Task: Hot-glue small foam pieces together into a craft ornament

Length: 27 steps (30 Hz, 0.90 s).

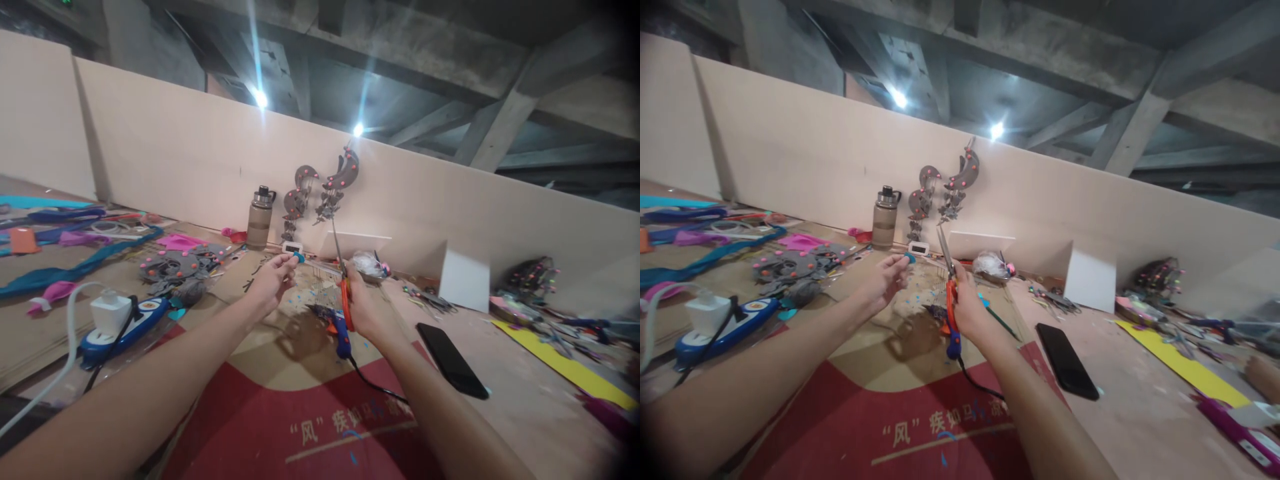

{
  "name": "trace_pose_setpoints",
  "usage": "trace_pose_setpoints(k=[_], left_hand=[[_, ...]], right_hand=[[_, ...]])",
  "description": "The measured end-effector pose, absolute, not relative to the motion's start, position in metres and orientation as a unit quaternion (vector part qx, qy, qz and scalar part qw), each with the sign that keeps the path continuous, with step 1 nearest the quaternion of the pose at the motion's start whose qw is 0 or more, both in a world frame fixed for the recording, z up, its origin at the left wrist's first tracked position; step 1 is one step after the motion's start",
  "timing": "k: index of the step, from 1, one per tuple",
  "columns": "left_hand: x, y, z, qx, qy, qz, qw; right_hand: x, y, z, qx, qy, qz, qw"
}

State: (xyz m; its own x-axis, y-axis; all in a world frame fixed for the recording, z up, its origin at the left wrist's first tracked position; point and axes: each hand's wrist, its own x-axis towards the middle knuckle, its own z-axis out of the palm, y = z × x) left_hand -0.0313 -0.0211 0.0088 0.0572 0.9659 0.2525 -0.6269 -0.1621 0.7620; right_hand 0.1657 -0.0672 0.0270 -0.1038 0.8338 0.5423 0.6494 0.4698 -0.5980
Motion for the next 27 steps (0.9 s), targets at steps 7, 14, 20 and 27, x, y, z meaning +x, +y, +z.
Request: trace_pose_setpoints(k=[7, 14, 20, 27], left_hand=[[-0.028, -0.028, 0.015, 0.418, 0.171, 0.615, 0.646], [-0.026, -0.033, 0.019, 0.421, 0.145, 0.603, 0.662], [-0.027, -0.035, 0.019, 0.419, 0.135, 0.596, 0.672], [-0.026, -0.036, 0.020, 0.438, 0.146, 0.591, 0.662]], right_hand=[[0.173, -0.070, 0.014, -0.470, -0.776, 0.049, 0.418], [0.173, -0.081, 0.020, -0.499, -0.788, 0.025, 0.360], [0.174, -0.085, 0.017, -0.538, -0.787, -0.010, 0.302], [0.176, -0.082, 0.015, -0.540, -0.789, -0.039, 0.288]])
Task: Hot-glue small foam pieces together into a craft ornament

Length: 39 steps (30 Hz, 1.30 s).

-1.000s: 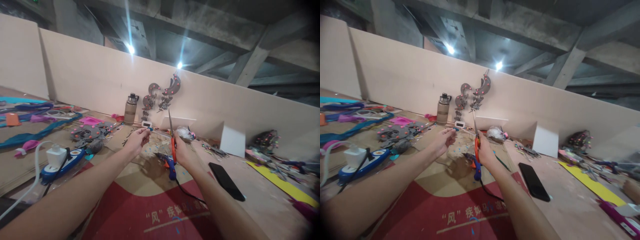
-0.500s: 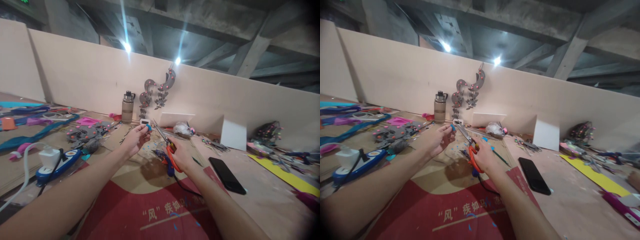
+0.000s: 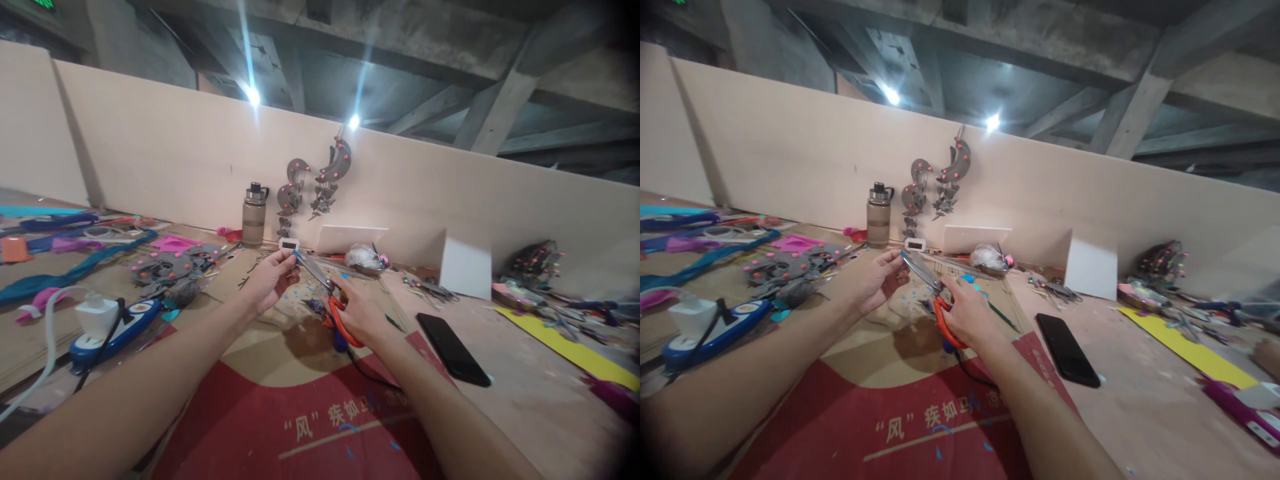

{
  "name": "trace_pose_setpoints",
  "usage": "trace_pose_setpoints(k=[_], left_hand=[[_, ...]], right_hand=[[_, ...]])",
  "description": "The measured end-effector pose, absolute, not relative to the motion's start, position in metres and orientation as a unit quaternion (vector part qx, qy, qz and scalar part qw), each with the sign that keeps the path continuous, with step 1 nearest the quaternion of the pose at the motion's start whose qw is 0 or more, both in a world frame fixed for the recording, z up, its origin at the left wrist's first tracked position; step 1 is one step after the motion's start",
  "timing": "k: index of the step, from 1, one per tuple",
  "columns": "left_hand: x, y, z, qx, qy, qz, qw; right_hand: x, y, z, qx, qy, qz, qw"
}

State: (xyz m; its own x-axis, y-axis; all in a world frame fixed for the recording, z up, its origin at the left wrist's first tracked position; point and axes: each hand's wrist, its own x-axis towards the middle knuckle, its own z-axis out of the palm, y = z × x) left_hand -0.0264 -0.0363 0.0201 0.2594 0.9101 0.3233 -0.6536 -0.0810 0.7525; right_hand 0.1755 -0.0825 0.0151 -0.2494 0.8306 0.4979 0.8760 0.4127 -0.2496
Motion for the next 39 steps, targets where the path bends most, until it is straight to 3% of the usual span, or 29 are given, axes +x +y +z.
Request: trace_pose_setpoints(k=[19, 39], left_hand=[[-0.0250, -0.0357, 0.0173, 0.469, 0.171, 0.593, 0.632], [-0.0259, -0.0305, 0.0128, 0.487, 0.162, 0.594, 0.619]], right_hand=[[0.1733, -0.0854, 0.0175, -0.506, -0.808, -0.077, 0.292], [0.1721, -0.0837, 0.0175, -0.516, -0.807, -0.038, 0.284]])
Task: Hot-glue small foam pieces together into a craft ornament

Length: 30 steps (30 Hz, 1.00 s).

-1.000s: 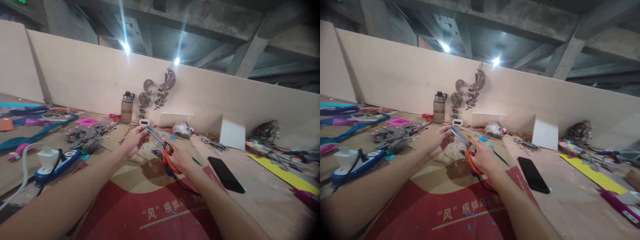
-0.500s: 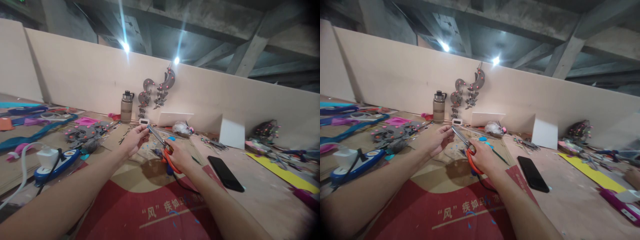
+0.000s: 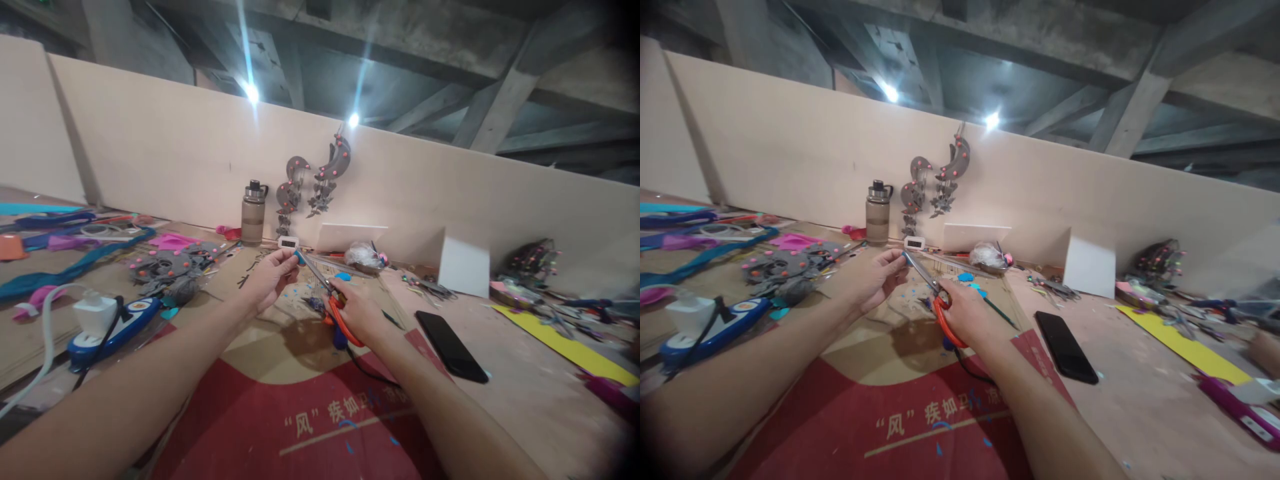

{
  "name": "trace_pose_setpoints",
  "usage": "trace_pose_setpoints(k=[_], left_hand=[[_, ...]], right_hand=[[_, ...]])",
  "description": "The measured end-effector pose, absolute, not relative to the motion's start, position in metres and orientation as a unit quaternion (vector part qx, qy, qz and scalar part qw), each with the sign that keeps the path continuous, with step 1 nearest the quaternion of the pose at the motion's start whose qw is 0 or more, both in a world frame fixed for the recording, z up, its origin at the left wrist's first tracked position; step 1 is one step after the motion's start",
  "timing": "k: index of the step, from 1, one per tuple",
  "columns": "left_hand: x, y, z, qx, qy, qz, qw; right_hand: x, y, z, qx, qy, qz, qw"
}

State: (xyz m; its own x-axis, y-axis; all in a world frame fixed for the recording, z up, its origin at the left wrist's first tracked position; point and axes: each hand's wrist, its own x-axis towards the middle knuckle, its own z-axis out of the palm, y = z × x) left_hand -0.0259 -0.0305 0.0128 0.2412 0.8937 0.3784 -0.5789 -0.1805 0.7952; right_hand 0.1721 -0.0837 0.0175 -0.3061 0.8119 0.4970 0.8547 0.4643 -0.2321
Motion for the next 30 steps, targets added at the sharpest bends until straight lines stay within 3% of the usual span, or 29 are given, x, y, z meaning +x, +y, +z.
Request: trace_pose_setpoints(k=[21, 30], left_hand=[[-0.0246, -0.0272, 0.0076, 0.482, 0.211, 0.630, 0.570], [-0.0244, -0.0295, 0.0120, 0.427, 0.200, 0.632, 0.615]], right_hand=[[0.1742, -0.0808, 0.0225, -0.521, -0.761, 0.003, 0.386], [0.1744, -0.0792, 0.0185, -0.626, -0.717, -0.005, 0.308]])
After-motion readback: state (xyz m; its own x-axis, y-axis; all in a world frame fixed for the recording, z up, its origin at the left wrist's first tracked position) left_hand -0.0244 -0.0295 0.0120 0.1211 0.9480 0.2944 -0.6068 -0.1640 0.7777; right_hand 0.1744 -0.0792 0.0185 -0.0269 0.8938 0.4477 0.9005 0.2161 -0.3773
